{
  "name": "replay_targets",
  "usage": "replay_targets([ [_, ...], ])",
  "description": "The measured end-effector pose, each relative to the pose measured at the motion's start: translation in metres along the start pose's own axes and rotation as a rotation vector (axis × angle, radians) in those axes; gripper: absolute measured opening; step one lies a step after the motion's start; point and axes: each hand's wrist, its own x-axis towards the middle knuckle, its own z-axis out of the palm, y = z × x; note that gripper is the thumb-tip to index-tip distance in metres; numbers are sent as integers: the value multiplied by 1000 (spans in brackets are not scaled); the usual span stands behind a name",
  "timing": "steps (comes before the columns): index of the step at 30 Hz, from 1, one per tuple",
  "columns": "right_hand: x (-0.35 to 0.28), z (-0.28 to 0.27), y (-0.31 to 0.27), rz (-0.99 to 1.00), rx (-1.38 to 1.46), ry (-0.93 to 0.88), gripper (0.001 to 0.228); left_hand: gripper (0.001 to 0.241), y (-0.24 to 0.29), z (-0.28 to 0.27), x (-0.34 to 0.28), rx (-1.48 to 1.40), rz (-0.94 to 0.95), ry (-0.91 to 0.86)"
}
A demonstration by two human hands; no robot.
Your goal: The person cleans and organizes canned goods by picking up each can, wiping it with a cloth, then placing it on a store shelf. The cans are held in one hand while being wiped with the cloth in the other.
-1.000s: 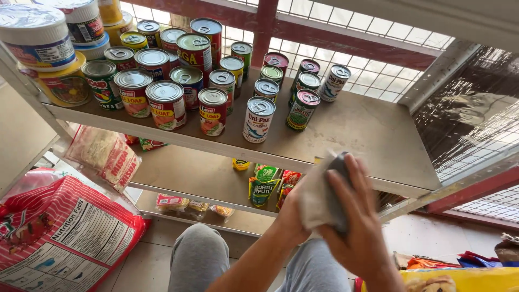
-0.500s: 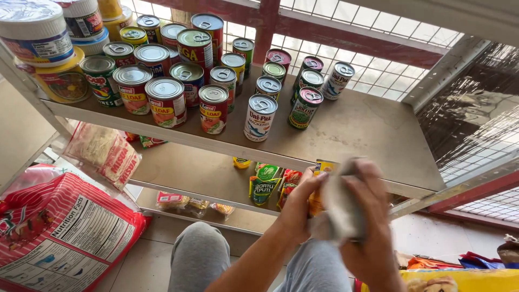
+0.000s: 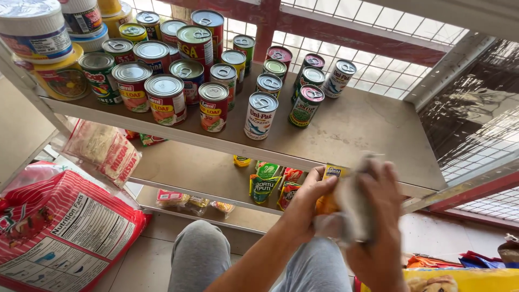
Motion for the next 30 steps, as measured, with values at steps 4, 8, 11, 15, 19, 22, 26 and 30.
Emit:
replay_targets([
  [4,-18,12,4,-118,-95,-194,58,43,-12,-29,11,-305,-54,-118],
  [8,-58,-13,34,-47,-25,-363,47,57,3,-30,13,-268,-43,-150],
  [11,-46,-20,49,-106,46,-171,49,59,20,-15,3,-177,-58,-100],
  [15,-15,-3,15,93,15,30,47,55,12,-11,2,-146,-48,-132],
  [19,-14,15,7,-73,-109,-171,58,47,8,-22,6,-245,-39,-78],
  [22,-45,13,13,-85,-55,-224,50,44,18,-31,4,-239,25,-81],
  [26,-48,-6,53,-118,213,-227,36,45,44,-24,3,-67,172,-52],
  [30,-23,6,15,85,129,97,39,48,32,-28,6,-95,174,-64],
])
